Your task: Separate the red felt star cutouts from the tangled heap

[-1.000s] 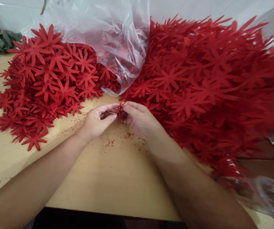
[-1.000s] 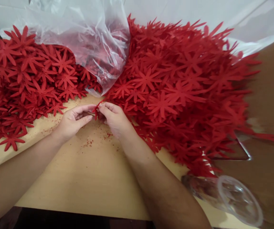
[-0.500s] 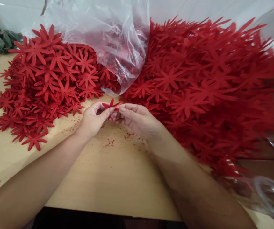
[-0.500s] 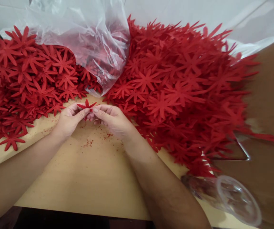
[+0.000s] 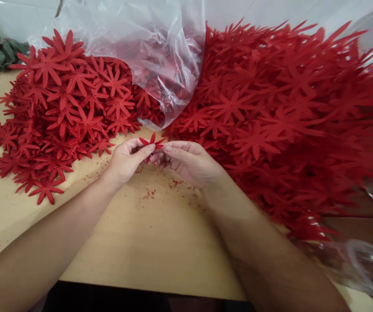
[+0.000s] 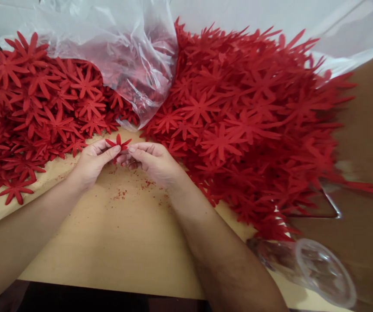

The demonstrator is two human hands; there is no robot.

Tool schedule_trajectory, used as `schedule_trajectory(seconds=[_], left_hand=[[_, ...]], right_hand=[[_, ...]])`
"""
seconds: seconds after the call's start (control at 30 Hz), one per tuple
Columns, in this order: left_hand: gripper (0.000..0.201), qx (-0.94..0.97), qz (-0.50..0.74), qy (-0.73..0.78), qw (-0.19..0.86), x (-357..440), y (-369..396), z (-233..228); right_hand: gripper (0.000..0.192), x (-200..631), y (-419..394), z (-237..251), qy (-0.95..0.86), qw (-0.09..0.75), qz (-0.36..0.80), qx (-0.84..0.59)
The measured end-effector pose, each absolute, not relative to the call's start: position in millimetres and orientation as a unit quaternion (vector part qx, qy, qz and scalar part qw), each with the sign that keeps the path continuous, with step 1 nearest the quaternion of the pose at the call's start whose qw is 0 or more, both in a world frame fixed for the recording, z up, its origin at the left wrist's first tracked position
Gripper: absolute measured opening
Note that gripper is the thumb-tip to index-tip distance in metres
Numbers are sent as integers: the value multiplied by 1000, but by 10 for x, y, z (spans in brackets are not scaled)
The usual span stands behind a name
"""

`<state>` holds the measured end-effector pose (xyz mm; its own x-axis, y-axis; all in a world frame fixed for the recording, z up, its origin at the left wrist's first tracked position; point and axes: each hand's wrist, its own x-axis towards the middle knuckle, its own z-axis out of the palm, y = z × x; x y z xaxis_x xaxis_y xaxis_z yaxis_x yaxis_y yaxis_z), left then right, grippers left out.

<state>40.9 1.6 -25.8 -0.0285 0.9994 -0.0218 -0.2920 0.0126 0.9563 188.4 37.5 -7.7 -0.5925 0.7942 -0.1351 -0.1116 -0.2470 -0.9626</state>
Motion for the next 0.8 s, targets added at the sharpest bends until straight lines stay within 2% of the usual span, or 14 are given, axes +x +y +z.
schedule_trajectory(seconds=[0.8], left_hand=[[20, 421, 564, 423, 570, 399, 11, -268]], right_hand=[[22, 1889, 377, -108, -535, 317, 714, -320]])
